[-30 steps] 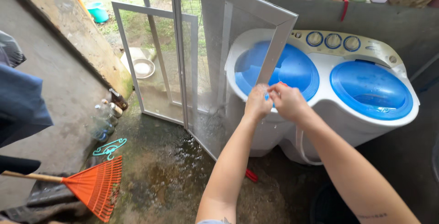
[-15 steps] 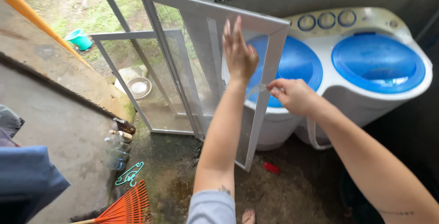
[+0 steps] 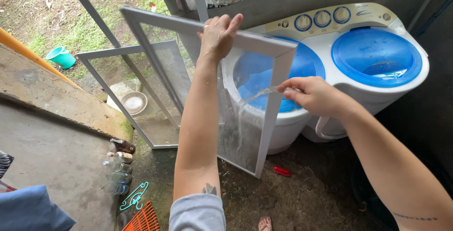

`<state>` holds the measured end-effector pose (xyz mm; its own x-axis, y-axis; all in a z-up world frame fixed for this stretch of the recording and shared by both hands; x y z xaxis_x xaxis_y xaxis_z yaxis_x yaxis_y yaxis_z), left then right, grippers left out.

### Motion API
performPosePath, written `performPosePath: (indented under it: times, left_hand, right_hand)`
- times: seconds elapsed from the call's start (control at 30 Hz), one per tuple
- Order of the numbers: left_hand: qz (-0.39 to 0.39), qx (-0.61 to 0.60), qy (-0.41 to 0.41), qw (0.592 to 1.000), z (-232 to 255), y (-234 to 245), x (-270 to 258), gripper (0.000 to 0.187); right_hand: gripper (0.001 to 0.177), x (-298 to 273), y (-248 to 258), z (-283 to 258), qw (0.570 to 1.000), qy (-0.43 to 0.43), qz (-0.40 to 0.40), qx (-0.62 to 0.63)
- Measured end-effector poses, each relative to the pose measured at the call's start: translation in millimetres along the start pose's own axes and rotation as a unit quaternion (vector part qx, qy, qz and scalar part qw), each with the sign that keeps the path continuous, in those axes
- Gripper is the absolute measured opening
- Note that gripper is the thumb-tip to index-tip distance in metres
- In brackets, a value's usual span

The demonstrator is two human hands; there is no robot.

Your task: The person cleans aluminum screen doors by wiping the frames with a cloth and rinsing them with water from a hose.

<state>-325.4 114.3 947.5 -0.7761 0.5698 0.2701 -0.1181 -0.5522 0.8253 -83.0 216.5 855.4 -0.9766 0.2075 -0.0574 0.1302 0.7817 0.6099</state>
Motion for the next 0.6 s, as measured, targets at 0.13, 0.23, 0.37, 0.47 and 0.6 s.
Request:
performPosePath:
  times: [0.13,0.23,0.37,0.47,0.6]
  left_hand:
    - [0.044,0.042,0.093,0.994,-24,7,-24,0.030]
    - [0.273,0.000,0.063,0.960,-49,34,-46,0.062]
    - [0.322,-0.140,0.154,0.924,-95,33,-90,0.080]
    - [0.295,0.011,0.111,0.949,-53,40,-122,0.044]
    - [0.320,0.091,-0.124,0.935,28,58,-166,0.057]
  right_hand:
    - [0.031,-26,24,-3,0.993,-0.038,-0.018,0.112]
    - [0.031,-45,48,-17,0.991,-0.048,-0.012,0.121]
    - [0.030,-62,47,-36,0.996,0.003,-0.043,0.080]
    - [0.030,-70,18,-40,0.992,0.074,-0.099,0.034]
    - [0.027,-85,-11,-39,0.981,0.170,-0.083,-0.046]
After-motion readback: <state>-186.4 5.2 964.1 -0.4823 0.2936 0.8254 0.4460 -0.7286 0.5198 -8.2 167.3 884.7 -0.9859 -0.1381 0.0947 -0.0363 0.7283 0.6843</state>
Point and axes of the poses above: each hand's wrist, its own x-axis towards the middle knuckle, its own y-axis out of the back of the hand, z = x × y, the point moved 10 cm from there along x, towards the middle knuckle
